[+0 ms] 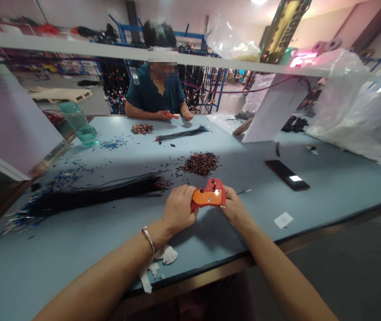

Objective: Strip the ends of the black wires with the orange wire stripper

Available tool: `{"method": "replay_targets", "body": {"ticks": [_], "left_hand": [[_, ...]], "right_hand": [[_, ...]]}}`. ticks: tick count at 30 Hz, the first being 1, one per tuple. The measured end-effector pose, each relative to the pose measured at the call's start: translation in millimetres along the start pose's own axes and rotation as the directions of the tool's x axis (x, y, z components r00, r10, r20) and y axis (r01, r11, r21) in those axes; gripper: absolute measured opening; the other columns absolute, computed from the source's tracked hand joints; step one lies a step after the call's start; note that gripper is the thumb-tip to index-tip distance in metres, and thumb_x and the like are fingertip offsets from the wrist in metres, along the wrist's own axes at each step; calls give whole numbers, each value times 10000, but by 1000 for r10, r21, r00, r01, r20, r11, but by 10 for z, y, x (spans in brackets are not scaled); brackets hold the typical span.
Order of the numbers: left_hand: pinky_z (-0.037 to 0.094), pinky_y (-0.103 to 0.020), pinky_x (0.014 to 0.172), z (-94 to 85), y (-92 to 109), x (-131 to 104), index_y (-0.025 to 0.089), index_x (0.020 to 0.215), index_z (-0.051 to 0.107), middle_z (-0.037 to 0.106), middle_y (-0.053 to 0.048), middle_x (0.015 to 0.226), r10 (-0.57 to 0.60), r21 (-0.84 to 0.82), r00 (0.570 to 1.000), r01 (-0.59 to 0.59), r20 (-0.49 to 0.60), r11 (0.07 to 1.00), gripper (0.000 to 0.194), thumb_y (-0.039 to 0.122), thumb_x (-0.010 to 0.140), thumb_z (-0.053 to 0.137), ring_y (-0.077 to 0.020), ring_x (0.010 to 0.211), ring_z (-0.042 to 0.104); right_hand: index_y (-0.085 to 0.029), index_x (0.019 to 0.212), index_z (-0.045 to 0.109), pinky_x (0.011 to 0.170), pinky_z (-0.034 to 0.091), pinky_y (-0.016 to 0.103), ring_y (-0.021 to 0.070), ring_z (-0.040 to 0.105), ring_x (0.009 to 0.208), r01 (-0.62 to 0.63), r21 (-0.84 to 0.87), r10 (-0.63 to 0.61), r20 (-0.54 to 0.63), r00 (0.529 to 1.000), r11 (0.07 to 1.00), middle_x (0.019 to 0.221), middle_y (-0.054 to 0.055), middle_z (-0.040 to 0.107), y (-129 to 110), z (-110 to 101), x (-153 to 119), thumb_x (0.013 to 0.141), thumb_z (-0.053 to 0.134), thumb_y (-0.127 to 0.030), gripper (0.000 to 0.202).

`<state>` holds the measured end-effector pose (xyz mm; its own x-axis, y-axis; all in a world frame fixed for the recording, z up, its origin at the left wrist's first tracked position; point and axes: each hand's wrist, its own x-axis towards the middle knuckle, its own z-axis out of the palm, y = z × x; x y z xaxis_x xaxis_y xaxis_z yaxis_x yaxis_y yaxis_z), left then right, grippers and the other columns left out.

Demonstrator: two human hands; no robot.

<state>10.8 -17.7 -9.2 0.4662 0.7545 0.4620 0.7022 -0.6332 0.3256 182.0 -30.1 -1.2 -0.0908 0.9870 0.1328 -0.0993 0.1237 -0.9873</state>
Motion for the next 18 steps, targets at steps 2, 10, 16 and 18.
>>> {"method": "replay_targets", "body": {"ticks": [2, 10, 16, 18], "left_hand": [[444, -382, 761, 4, -5, -3, 152, 974, 544, 611, -101, 917, 7, -5, 1000, -7, -6, 1000, 254, 205, 726, 525, -248, 837, 545], [445, -377, 740, 13, -6, -1, 165, 968, 533, 610, -96, 903, 11, -15, 1000, -11, -21, 1000, 226, 220, 749, 511, -239, 818, 545], [447, -371, 733, 9, -12, 8, 168, 966, 532, 611, -96, 898, 23, -37, 1000, -23, -13, 999, 241, 203, 729, 505, -235, 815, 547], [447, -367, 728, 8, -13, 10, 171, 960, 536, 612, -95, 891, 22, -37, 1000, -22, -7, 999, 232, 213, 734, 505, -233, 810, 549]], "right_hand": [[-182, 580, 540, 521, 332, 205, 77, 374, 508, 3, -4, -3, 12, 1000, 1000, 520, -59, 483, 16, -5, -2, 641, 620, -206, 104], [-186, 565, 523, 493, 312, 195, 78, 371, 497, 11, -28, -11, 17, 1000, 1000, 495, -58, 473, 51, -20, 0, 583, 525, -142, 47], [-184, 555, 533, 494, 325, 196, 77, 385, 496, 24, -79, -22, 26, 999, 997, 508, -50, 503, -1, 7, -12, 574, 518, -146, 45], [-185, 548, 529, 488, 326, 194, 79, 387, 495, 29, -105, -26, 24, 999, 994, 505, -47, 504, -11, 10, -15, 571, 507, -150, 47]]}}
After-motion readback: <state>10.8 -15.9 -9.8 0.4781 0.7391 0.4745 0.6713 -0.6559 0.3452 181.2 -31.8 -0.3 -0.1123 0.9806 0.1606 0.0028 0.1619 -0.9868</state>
